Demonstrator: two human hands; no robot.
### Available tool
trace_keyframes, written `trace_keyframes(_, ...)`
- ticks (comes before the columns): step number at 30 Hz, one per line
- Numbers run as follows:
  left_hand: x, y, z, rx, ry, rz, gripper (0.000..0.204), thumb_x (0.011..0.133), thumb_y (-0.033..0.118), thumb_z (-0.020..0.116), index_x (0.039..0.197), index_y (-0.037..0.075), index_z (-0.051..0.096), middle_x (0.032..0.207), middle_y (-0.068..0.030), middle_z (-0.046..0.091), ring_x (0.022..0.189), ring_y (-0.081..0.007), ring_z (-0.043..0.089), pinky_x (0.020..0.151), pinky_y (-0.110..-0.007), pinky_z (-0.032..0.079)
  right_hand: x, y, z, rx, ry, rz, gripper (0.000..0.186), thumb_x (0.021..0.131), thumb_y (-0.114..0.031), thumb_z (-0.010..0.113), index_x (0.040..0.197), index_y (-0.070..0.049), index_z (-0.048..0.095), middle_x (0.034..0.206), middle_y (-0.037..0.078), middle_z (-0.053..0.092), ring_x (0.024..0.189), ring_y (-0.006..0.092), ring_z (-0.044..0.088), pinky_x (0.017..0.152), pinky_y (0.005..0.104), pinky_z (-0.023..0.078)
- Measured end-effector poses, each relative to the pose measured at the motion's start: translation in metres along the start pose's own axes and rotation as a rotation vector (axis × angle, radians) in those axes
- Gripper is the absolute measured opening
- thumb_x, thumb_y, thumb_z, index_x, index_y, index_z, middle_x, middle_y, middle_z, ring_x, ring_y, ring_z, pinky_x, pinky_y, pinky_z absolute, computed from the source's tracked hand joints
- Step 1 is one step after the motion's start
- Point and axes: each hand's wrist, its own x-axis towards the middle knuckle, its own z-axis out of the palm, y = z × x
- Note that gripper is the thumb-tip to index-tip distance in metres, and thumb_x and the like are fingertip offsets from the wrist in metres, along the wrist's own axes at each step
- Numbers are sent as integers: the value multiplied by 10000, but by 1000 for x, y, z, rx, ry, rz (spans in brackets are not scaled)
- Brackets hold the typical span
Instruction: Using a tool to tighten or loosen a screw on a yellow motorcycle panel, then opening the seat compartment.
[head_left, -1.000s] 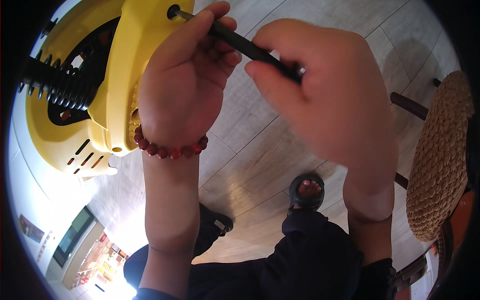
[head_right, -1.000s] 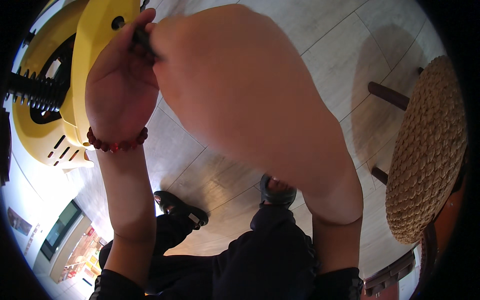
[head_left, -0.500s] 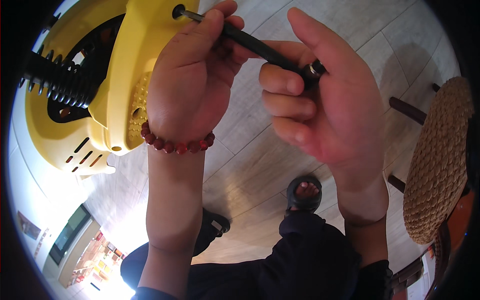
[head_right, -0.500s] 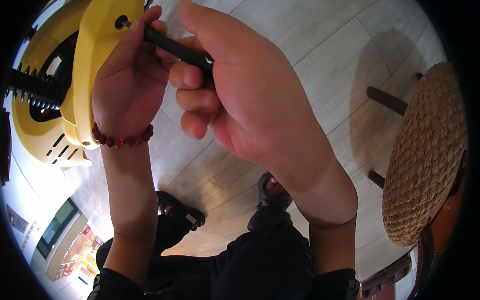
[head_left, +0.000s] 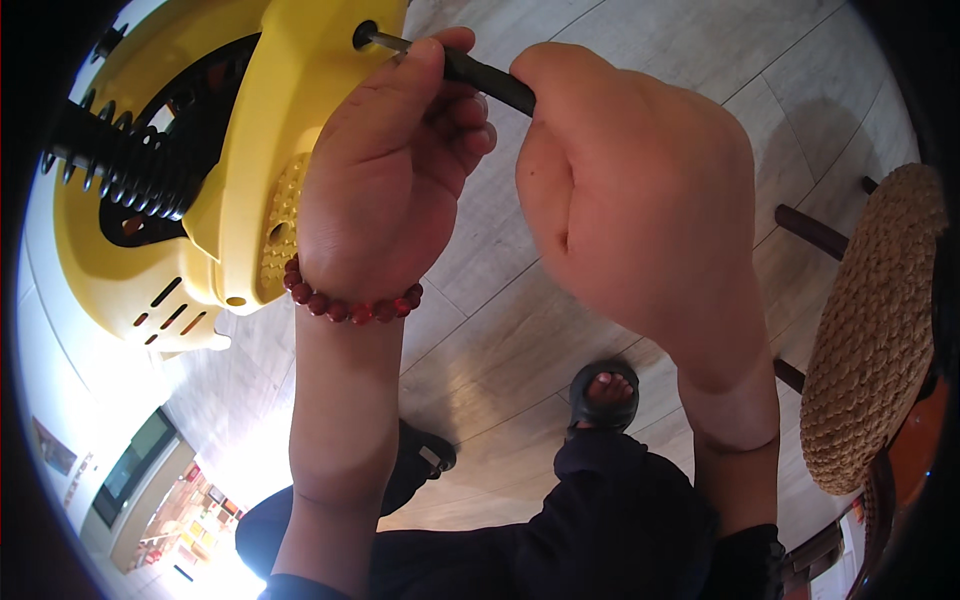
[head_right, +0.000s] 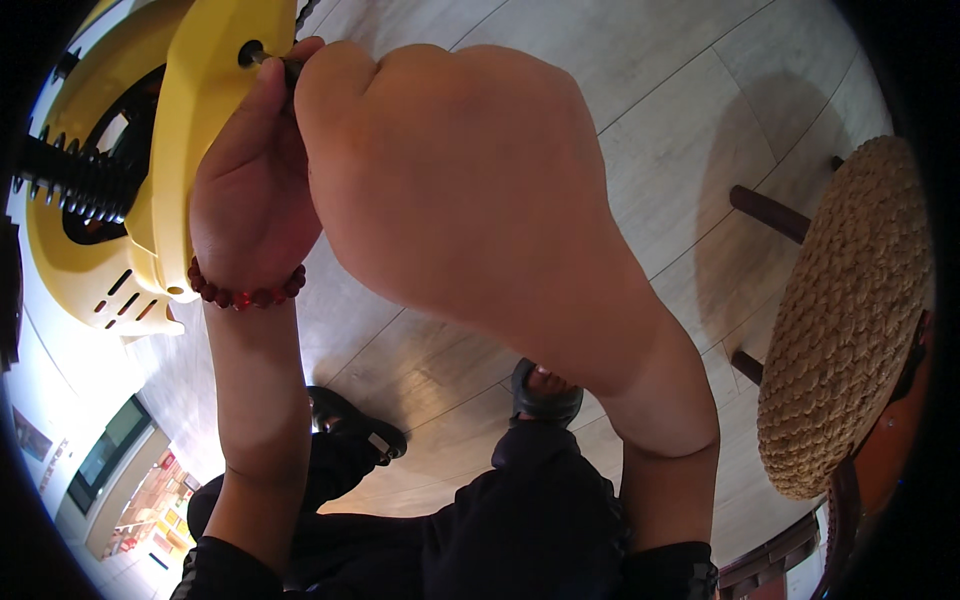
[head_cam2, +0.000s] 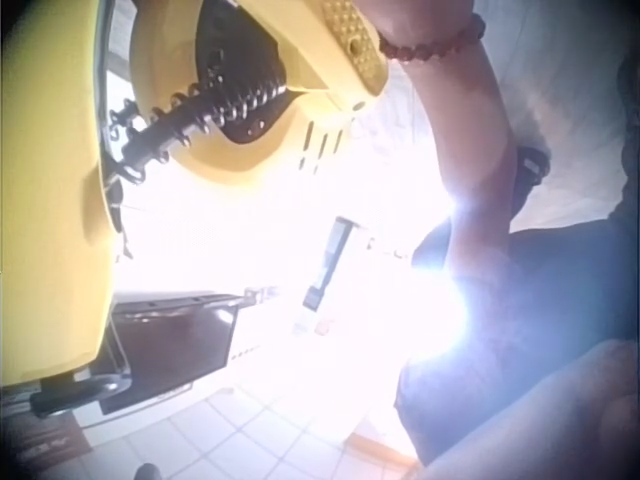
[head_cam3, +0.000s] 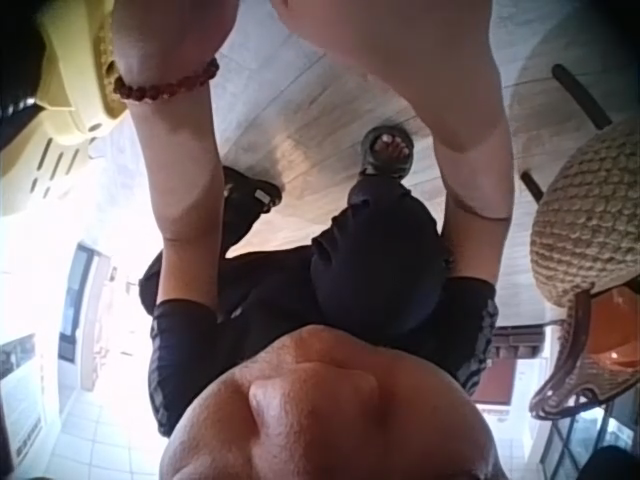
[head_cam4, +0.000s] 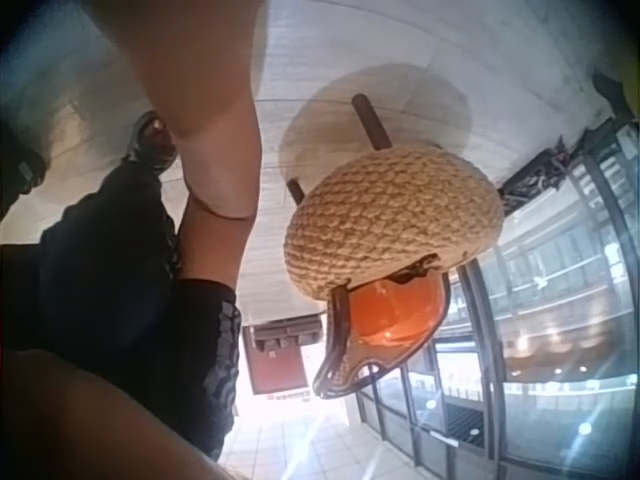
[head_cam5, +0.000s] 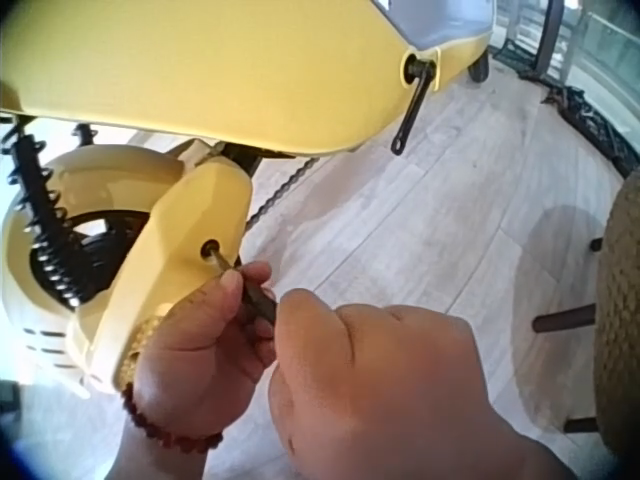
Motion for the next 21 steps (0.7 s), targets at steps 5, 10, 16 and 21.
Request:
trace_keyframes(5, -1, 1, 0, 4, -6, 10, 231, 906, 163, 501, 1043, -17, 546, 802, -40, 580, 728, -106, 529, 664, -250, 443, -5, -10, -2, 830, 92, 311, 227, 793, -97, 599, 1001, -10, 573, 626, -5, 483, 468, 117, 430, 447, 301, 407)
trace_keyframes(10, 4, -4, -4, 93, -43, 40, 226, 904, 165, 503, 1038, -12, 548, 794, -47, 580, 733, -113, 537, 672, -255, 450, 1, -7, -4, 1742, -45, 972, 256, 866, -163, 534, 1063, 0, 550, 637, -14, 470, 478, 92, 423, 460, 290, 438)
trace_keyframes(16, 6, 2, -19, 5, -173, -13, 288, 937, 190, 406, 1109, -9, 524, 947, -84, 616, 849, -154, 570, 775, -295, 437, -4, -4, 6, 755, -179, 469, 241, 886, -129, 506, 1088, -4, 544, 607, -7, 477, 478, 94, 428, 483, 289, 449)
trace_keyframes(21, -2, -1, 8, 58, 79, 133, 195, 897, 132, 483, 1018, 3, 564, 874, -61, 625, 768, -156, 594, 721, -285, 476, -10, -14, 12, 559, 56, 235, 234, 866, -134, 550, 1067, -15, 552, 611, -15, 480, 487, 69, 420, 463, 234, 384)
